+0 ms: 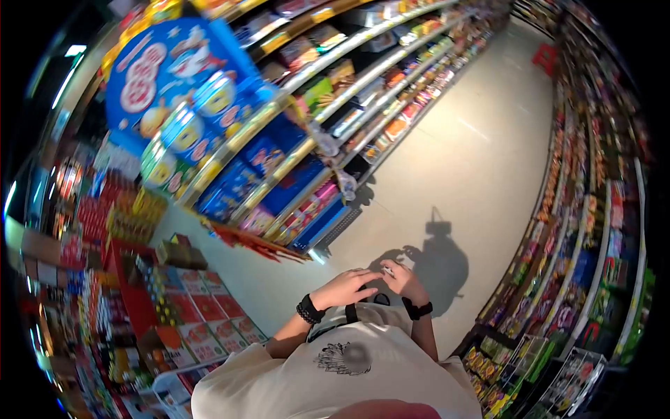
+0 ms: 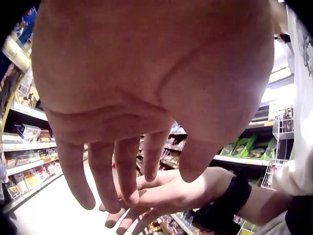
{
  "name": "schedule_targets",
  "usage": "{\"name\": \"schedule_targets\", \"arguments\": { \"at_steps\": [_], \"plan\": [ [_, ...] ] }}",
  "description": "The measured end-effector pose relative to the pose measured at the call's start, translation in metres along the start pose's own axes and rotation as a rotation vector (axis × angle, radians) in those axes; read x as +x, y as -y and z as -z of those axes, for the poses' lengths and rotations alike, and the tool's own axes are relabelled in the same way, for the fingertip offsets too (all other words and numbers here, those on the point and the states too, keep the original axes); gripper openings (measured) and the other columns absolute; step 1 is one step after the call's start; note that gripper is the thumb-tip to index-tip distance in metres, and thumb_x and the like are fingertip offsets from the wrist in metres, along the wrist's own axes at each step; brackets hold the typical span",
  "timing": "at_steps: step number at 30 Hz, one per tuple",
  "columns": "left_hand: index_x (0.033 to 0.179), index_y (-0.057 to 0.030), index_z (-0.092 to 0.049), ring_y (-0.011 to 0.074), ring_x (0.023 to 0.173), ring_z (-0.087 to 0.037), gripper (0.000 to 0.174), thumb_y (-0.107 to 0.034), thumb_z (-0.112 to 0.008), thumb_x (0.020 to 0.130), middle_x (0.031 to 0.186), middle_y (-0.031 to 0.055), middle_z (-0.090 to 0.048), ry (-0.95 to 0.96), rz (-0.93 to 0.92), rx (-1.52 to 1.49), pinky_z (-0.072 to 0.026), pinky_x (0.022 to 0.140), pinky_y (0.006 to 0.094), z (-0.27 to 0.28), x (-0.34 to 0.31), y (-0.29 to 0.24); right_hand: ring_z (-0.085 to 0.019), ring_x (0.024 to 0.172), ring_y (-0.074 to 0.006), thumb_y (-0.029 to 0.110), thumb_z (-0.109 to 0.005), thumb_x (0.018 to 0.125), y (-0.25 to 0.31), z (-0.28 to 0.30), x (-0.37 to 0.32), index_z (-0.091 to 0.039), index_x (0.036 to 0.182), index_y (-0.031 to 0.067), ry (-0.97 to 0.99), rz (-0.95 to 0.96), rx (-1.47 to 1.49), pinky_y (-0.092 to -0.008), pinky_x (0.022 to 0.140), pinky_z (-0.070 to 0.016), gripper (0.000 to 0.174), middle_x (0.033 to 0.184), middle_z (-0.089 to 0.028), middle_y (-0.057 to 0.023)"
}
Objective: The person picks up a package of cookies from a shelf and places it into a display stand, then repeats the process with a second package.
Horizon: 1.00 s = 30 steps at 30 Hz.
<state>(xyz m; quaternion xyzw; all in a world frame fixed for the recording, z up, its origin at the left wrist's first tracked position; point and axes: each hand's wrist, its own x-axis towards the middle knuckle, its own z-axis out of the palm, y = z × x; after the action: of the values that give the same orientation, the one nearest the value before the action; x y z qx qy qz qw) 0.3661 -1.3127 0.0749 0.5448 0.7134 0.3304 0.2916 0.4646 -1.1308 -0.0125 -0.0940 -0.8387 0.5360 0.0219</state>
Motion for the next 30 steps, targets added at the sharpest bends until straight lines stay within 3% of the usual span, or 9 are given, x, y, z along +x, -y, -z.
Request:
{"name": "schedule_targets", "arguments": {
  "at_steps": [4,8,9,10,11,12,21,24,30],
  "plan": [
    [0.122,-0.0026,-0.055,0.0359,0.104,-0.058,0.038,-0.021,-0.06,0.089,0.113,0.0174,-0.062,0.061,-0.028,0.082,-0.0462,0.091,0.042,-0.005,0.058,0.025,-0.059,0.094,-0.0404,0.019,-0.057,0.089,-0.018,0.039,-0.006,-0.059,0.108,0.0024,-0.143,-0.048,-0.055,-0.0437,0.08,-0.0491,0.025,0.101,-0.063,-0.0216],
    [0.122,-0.0039,-0.055,0.0372,0.101,-0.059,0.039,-0.024,-0.059,0.09,0.112,0.0183,-0.062,0.142,-0.005,0.133,-0.048,0.086,0.0423,-0.002,0.13,0.031,-0.059,0.091,-0.0408,0.019,-0.056,0.089,-0.05,0.079,0.006,-0.058,0.107,0.0034,-0.124,-0.133,-0.11,-0.0466,0.078,-0.0481,0.024,0.094,-0.062,-0.0204],
    [0.122,-0.0039,-0.055,0.0372,0.101,-0.059,0.039,-0.024,-0.059,0.089,0.111,0.0181,-0.062,0.187,-0.043,0.095,-0.0482,0.086,0.0424,0.001,0.151,0.031,-0.061,0.099,-0.038,0.022,-0.056,0.091,-0.046,0.097,0.014,-0.058,0.117,0.0012,-0.037,-0.213,-0.196,-0.0411,0.084,-0.0487,0.033,0.108,-0.063,-0.0204],
    [0.122,-0.0039,-0.054,0.0371,0.101,-0.059,0.039,-0.024,-0.059,0.089,0.11,0.0179,-0.062,0.222,-0.087,0.051,-0.0484,0.086,0.0426,0.003,0.176,0.032,-0.061,0.099,-0.038,0.022,-0.056,0.091,-0.053,0.107,0.022,-0.058,0.117,0.0012,-0.029,-0.24,-0.216,-0.0411,0.084,-0.0487,0.033,0.108,-0.063,-0.0204],
    [0.12,-0.0038,-0.055,0.037,0.101,-0.059,0.038,-0.023,-0.06,0.088,0.106,0.0175,-0.062,0.254,-0.14,-0.002,-0.0487,0.085,0.0429,-0.004,0.201,0.046,-0.06,0.095,-0.0394,0.022,-0.054,0.091,-0.063,0.117,0.029,-0.058,0.112,0.0023,-0.056,-0.219,-0.171,-0.0442,0.081,-0.0484,0.029,0.1,-0.063,-0.0214],
    [0.118,-0.0034,-0.057,0.0367,0.098,-0.059,0.036,-0.021,-0.06,0.087,0.103,0.0171,-0.062,0.24,-0.19,-0.007,-0.0487,0.084,0.0431,-0.005,0.227,0.051,-0.059,0.091,-0.0407,0.021,-0.053,0.091,-0.072,0.13,0.037,-0.058,0.108,0.0034,-0.081,-0.195,-0.13,-0.0473,0.077,-0.048,0.025,0.093,-0.062,-0.0225],
    [0.124,-0.003,-0.054,0.0359,0.101,-0.057,0.04,-0.025,-0.057,0.09,0.113,0.018,-0.06,0.048,-0.238,-0.049,-0.0457,0.088,0.0418,0.065,0.435,0.064,-0.06,0.102,-0.0385,0.019,-0.056,0.09,-0.103,0.289,0.156,-0.056,0.117,0.0002,-0.001,-0.333,-0.235,-0.0428,0.086,-0.048,0.032,0.11,-0.062,-0.0225],
    [0.124,-0.0036,-0.054,0.0377,0.101,-0.056,0.038,-0.022,-0.056,0.091,0.114,0.0179,-0.059,-0.001,-0.187,-0.006,-0.0453,0.088,0.0428,0.089,0.47,0.073,-0.06,0.1,-0.0389,0.019,-0.056,0.09,-0.108,0.334,0.201,-0.057,0.116,-0.0015,-0.101,-0.311,-0.339,-0.0417,0.086,-0.0481,0.033,0.108,-0.063,-0.0234],
    [0.122,-0.0037,-0.055,0.0372,0.099,-0.059,0.04,-0.017,-0.062,0.086,0.111,0.0176,-0.061,0.026,-0.144,0.043,-0.0486,0.086,0.0421,0.126,0.503,0.107,-0.062,0.097,-0.0344,0.018,-0.055,0.092,-0.125,0.372,0.283,-0.057,0.117,-0.0014,-0.081,-0.25,0.014,-0.0388,0.084,-0.049,0.031,0.105,-0.064,-0.0216]
  ]
}}
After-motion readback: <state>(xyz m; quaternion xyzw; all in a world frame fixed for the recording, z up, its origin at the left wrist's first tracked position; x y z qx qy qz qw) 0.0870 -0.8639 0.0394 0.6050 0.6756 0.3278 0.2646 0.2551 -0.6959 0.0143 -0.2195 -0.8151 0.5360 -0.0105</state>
